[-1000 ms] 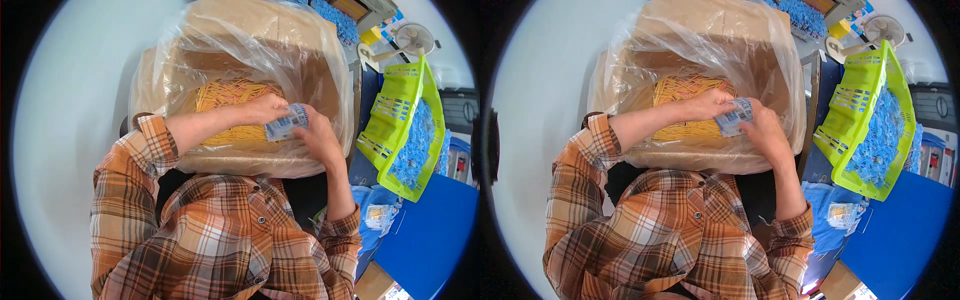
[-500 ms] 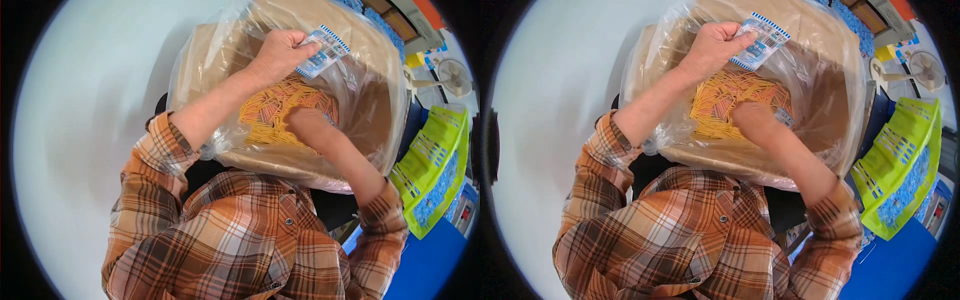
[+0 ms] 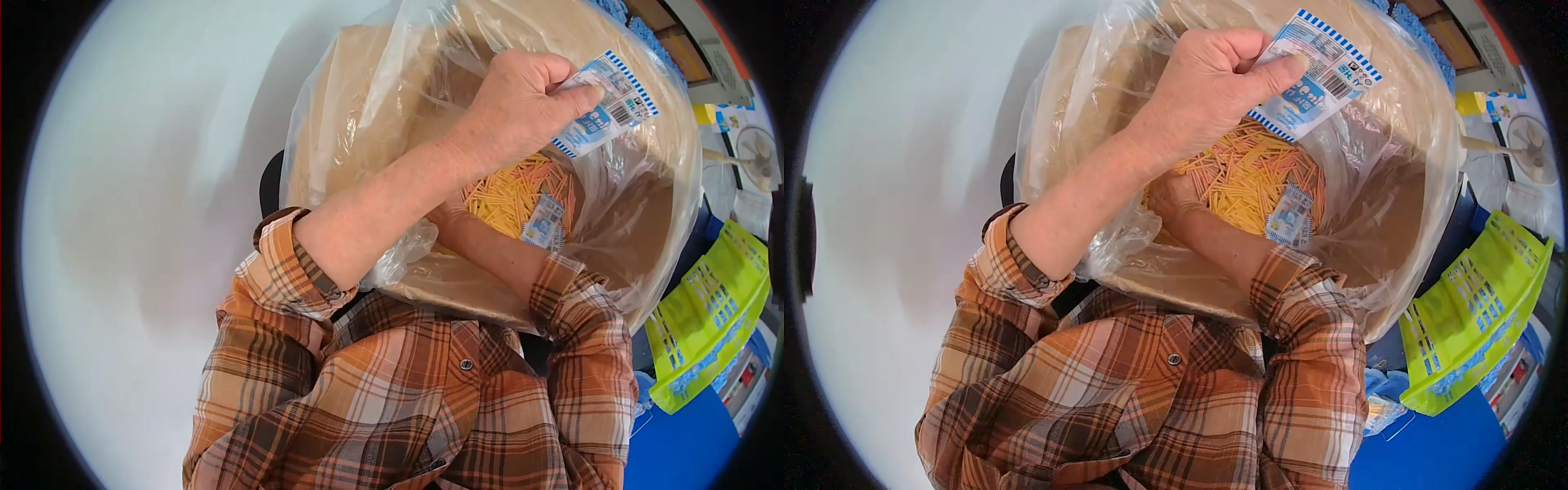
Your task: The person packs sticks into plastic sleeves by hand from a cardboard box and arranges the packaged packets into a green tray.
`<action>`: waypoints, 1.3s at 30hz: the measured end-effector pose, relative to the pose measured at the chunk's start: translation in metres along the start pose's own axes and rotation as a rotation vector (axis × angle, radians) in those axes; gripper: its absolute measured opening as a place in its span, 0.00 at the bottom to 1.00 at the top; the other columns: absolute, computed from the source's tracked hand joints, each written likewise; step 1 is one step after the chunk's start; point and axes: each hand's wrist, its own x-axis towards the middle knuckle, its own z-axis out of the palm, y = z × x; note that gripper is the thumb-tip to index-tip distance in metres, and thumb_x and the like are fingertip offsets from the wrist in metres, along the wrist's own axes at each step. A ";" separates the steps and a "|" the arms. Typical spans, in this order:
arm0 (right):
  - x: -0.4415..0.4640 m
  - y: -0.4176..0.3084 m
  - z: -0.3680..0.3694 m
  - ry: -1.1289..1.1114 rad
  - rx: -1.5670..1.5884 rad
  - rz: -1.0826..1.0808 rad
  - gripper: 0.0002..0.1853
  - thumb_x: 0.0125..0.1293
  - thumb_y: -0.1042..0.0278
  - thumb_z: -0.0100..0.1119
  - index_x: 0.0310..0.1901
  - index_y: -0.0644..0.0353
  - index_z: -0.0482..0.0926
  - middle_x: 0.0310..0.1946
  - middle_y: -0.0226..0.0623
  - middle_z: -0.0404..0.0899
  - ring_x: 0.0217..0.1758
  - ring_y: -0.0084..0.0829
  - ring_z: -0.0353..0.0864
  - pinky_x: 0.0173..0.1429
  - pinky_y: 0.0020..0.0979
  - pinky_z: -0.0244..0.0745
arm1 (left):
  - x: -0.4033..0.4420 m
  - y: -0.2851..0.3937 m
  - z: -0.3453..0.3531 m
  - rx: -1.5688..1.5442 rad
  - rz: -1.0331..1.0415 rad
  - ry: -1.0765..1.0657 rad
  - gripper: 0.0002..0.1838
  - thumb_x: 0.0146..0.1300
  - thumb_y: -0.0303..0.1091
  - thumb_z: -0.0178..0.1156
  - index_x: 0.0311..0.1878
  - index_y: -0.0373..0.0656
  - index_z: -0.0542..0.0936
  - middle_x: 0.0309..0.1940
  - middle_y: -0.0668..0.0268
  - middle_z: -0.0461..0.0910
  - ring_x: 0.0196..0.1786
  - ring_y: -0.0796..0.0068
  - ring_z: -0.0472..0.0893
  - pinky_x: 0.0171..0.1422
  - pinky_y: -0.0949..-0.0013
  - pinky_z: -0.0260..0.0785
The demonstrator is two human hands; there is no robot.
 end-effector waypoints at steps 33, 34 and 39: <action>-0.136 0.141 -0.037 1.016 2.318 0.528 0.14 0.72 0.55 0.50 0.44 0.58 0.75 0.28 0.31 0.75 0.25 0.25 0.75 0.26 0.27 0.76 | 0.013 -0.007 -0.012 -0.189 -0.057 0.065 0.11 0.68 0.32 0.60 0.47 0.34 0.81 0.39 0.66 0.84 0.37 0.84 0.81 0.43 0.76 0.74; -0.131 0.147 -0.033 1.040 2.349 0.491 0.13 0.72 0.54 0.50 0.42 0.56 0.74 0.25 0.29 0.73 0.22 0.23 0.72 0.23 0.26 0.70 | 0.014 -0.008 -0.013 -0.193 -0.070 0.069 0.11 0.68 0.32 0.60 0.47 0.34 0.81 0.39 0.66 0.84 0.37 0.84 0.81 0.43 0.76 0.74; -0.130 0.139 -0.008 1.011 1.882 0.394 0.11 0.71 0.55 0.54 0.33 0.49 0.70 0.17 0.20 0.63 0.15 0.15 0.58 0.16 0.22 0.47 | 0.011 -0.005 -0.010 -0.197 -0.038 0.059 0.12 0.68 0.33 0.60 0.47 0.34 0.81 0.38 0.66 0.84 0.37 0.85 0.80 0.42 0.77 0.74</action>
